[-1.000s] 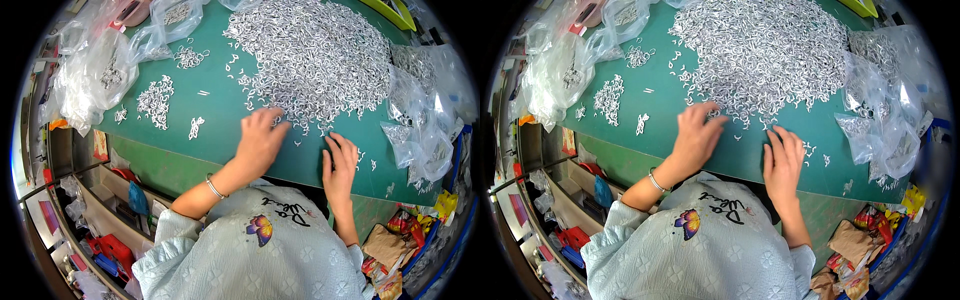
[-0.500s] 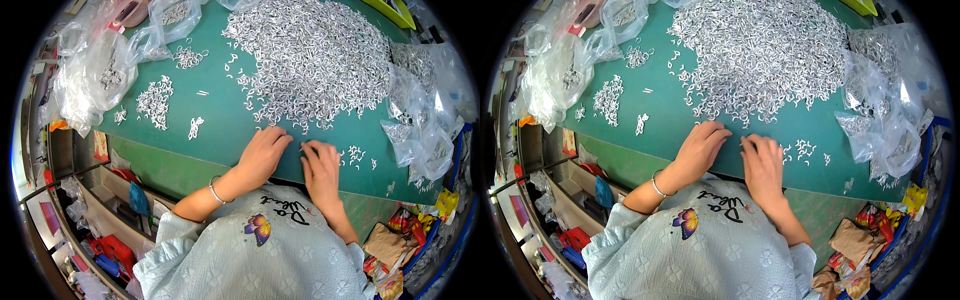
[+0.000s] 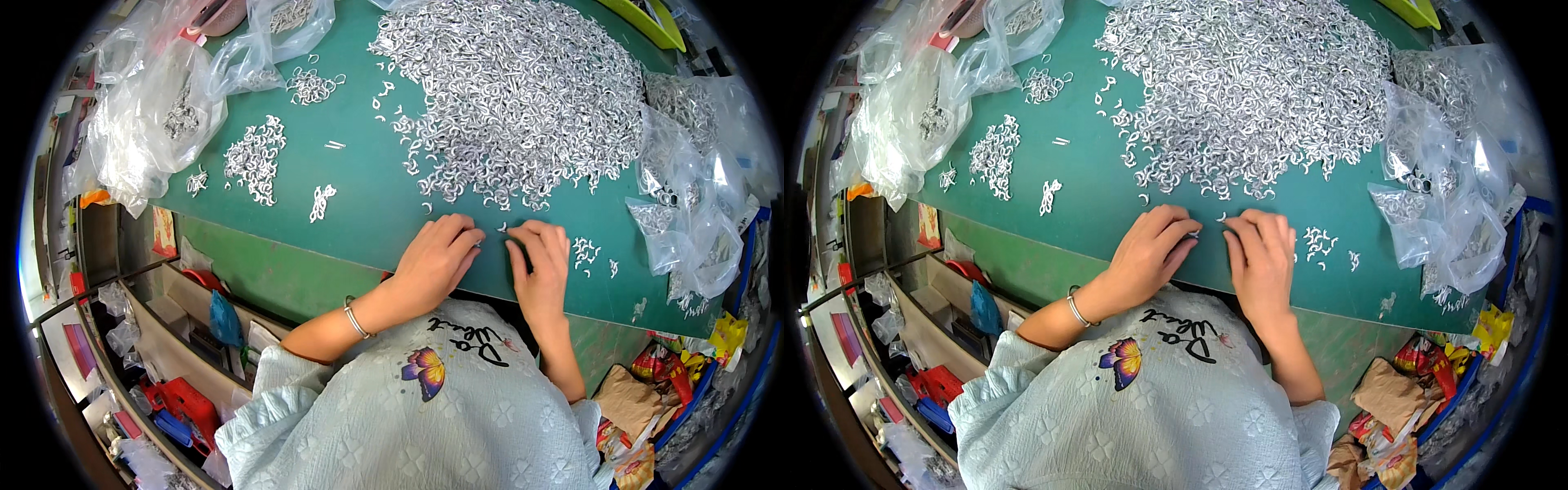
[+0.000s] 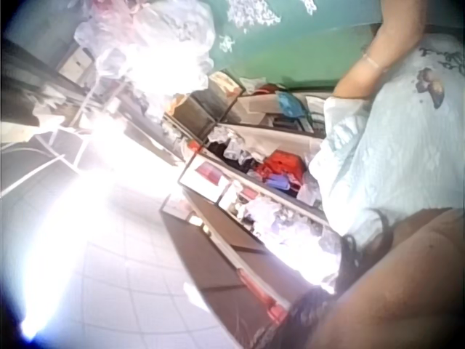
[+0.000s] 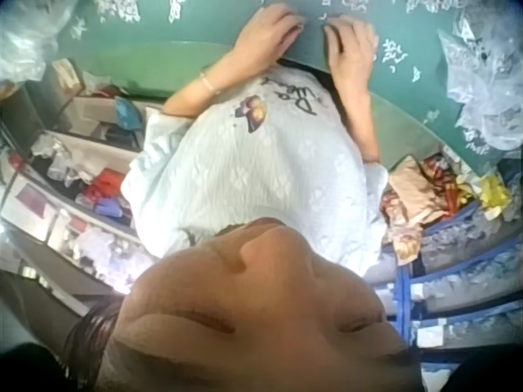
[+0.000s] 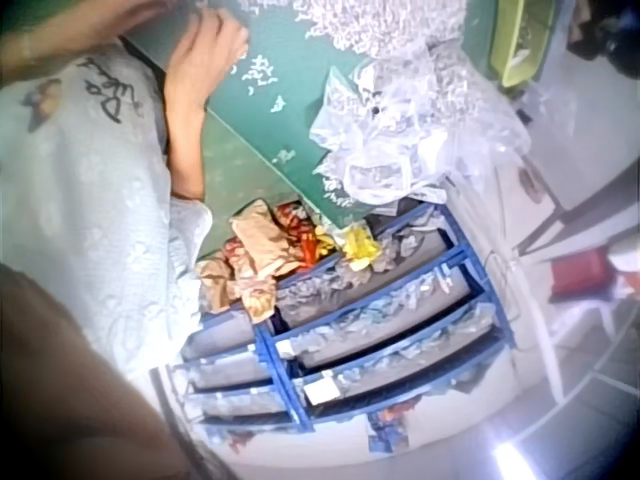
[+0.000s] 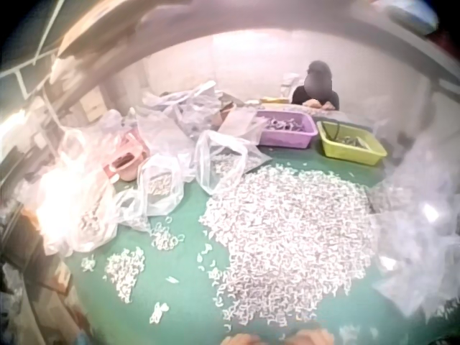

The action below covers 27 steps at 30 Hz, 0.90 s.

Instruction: The person organizes small silver-colored metal components on a green work table by hand, moving them into different piles and gathering them from the surface.

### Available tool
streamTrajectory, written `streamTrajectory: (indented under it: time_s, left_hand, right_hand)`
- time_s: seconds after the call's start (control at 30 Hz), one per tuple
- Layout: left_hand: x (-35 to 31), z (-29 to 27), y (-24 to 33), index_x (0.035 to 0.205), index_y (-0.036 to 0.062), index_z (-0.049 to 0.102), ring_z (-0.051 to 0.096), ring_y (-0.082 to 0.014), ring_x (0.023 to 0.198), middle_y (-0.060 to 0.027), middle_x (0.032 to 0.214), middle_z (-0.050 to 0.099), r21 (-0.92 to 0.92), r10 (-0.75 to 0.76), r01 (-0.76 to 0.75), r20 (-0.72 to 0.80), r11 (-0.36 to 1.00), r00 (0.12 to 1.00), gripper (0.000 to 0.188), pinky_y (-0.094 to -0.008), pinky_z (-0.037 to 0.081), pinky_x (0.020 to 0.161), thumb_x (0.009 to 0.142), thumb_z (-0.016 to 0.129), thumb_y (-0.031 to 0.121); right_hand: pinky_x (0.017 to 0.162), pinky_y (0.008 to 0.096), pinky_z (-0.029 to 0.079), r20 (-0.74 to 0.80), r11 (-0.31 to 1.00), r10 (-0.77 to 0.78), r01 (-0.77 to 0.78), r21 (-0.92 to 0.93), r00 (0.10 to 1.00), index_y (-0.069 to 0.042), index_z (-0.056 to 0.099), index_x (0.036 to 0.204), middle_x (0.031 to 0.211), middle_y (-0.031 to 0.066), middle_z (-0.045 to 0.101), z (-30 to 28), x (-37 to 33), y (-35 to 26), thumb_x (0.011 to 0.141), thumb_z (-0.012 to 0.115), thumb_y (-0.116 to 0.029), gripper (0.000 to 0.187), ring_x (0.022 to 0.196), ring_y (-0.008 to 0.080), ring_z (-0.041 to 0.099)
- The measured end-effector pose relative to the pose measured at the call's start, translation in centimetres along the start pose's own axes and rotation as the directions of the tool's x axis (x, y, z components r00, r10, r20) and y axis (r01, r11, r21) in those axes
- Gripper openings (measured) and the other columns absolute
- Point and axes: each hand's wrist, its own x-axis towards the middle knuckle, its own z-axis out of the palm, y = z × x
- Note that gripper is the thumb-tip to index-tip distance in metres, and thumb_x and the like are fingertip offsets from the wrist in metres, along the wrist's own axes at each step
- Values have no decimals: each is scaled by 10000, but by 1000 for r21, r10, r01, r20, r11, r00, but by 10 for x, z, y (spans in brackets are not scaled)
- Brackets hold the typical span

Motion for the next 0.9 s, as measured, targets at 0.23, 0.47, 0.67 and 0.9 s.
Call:
streamTrajectory:
  time_s: [0.23, 0.47, 0.67, 0.9]
  left_hand:
    - [4, 2, 7, 1229, 2, 562, 540, -335, 1015, -153, 1143, 537, -38, -66, 64, -41, 997, 997, 471, -406, 461, 870, 790, 732, 32]
    - [4, -9, 12, 1246, 0, 564, 538, -342, 1058, -155, 1166, 543, -23, -72, 71, -24, 997, 997, 515, -421, 455, 911, 768, 754, 24]
    - [-1, 4, 9, 1146, -7, 613, 547, -319, 1022, -143, 1124, 552, -77, -34, 35, 23, 996, 999, 386, -416, 479, 868, 775, 719, -7]
    - [-1, 2, 7, 1043, -15, 655, 568, -327, 993, -146, 1093, 572, -19, 65, -64, 38, 998, 997, 305, -410, 495, 839, 743, 696, -54]
  right_hand:
    - [755, 371, 404, 85, 1000, -4, 2, 28, 996, -27, 670, 996, 966, 60, 593, 7, 1, -7, 772, 723, -14, 230, 902, 259, 546]
    - [742, 370, 417, -4, 996, 19, -18, 93, 1000, -29, 667, 965, 942, 75, 602, 9, 7, -1, 777, 716, -1, 197, 870, 273, 556]
    - [763, 387, 438, -58, 983, 86, -75, 166, 995, -8, 663, 922, 892, 100, 609, 2, 6, 0, 788, 711, 3, 143, 847, 290, 562]
    - [778, 408, 447, -13, 1000, 4, -4, -9, 1000, 6, 628, 1008, 1043, 115, 577, 13, 10, 4, 806, 701, -7, 216, 923, 307, 550]
